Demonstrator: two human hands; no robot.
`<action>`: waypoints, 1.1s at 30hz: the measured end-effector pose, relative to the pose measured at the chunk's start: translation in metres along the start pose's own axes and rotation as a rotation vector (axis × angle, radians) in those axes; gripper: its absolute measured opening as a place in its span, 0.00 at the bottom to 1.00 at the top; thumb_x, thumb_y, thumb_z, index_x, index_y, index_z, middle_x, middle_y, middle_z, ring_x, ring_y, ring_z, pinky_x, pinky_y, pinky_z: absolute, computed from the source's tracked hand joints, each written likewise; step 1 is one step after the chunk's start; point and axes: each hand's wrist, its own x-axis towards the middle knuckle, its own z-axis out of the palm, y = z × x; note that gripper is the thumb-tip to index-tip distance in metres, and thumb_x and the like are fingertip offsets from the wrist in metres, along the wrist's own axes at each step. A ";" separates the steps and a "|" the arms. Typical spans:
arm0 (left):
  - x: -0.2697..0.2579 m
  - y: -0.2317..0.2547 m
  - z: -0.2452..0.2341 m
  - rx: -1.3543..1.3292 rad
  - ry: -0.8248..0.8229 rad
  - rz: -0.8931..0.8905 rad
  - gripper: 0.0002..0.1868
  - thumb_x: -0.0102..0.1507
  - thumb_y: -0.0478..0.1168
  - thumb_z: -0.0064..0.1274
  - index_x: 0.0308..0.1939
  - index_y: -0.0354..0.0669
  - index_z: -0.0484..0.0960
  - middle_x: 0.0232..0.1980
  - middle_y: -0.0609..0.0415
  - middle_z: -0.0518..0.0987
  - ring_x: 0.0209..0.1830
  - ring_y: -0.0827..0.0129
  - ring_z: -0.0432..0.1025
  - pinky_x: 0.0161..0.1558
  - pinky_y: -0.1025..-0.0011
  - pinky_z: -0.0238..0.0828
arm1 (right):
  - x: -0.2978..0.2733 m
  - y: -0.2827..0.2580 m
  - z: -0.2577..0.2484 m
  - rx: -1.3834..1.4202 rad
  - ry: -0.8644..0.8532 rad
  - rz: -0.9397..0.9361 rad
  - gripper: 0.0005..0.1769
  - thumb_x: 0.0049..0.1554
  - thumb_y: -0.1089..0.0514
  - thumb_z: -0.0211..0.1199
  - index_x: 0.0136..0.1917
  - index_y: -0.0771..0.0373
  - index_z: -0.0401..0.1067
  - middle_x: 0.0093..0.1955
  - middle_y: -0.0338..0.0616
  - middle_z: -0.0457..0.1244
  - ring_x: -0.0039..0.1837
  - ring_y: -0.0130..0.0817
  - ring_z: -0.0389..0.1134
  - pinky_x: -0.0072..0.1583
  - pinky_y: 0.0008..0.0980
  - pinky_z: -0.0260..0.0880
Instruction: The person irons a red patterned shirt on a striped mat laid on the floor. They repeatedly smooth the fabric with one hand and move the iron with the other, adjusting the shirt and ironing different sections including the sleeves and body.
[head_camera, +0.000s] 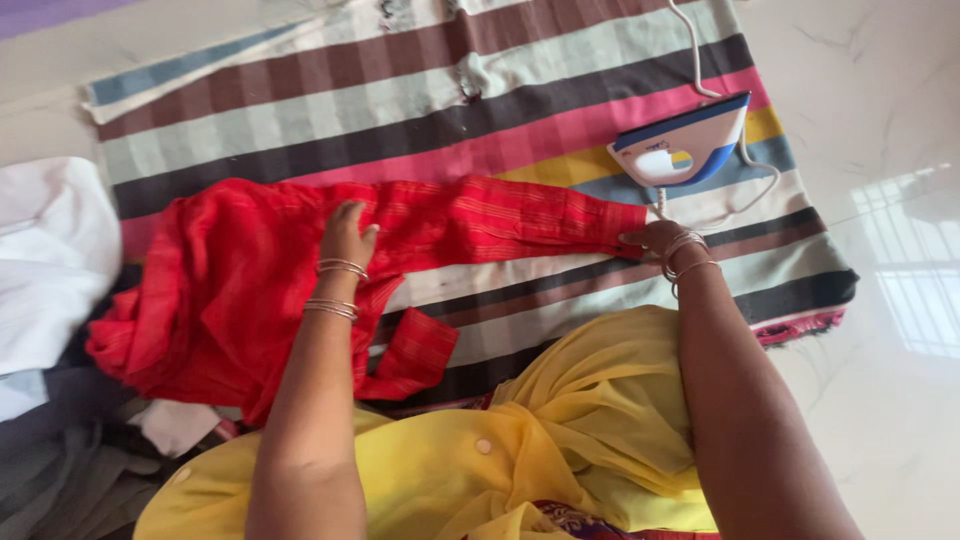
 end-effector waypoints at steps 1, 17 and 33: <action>0.005 -0.004 0.004 0.044 0.025 0.032 0.29 0.60 0.41 0.63 0.65 0.37 0.76 0.70 0.39 0.72 0.71 0.46 0.65 0.71 0.56 0.63 | 0.001 0.004 -0.003 0.003 0.021 -0.065 0.29 0.56 0.41 0.70 0.56 0.70 0.76 0.50 0.49 0.70 0.53 0.41 0.72 0.50 0.41 0.77; 0.075 -0.008 0.005 0.277 -0.123 0.067 0.13 0.55 0.46 0.72 0.38 0.52 0.84 0.39 0.57 0.82 0.50 0.55 0.73 0.54 0.49 0.62 | -0.004 0.028 -0.044 0.432 0.235 -0.112 0.16 0.54 0.58 0.72 0.56 0.57 0.74 0.47 0.36 0.69 0.46 0.26 0.71 0.45 0.29 0.73; 0.060 0.145 0.056 0.264 0.058 0.213 0.37 0.64 0.45 0.66 0.74 0.43 0.68 0.81 0.39 0.58 0.84 0.43 0.47 0.79 0.35 0.34 | 0.027 0.064 -0.060 0.297 0.514 -0.268 0.29 0.50 0.69 0.70 0.65 0.67 0.68 0.52 0.48 0.71 0.50 0.36 0.74 0.49 0.33 0.78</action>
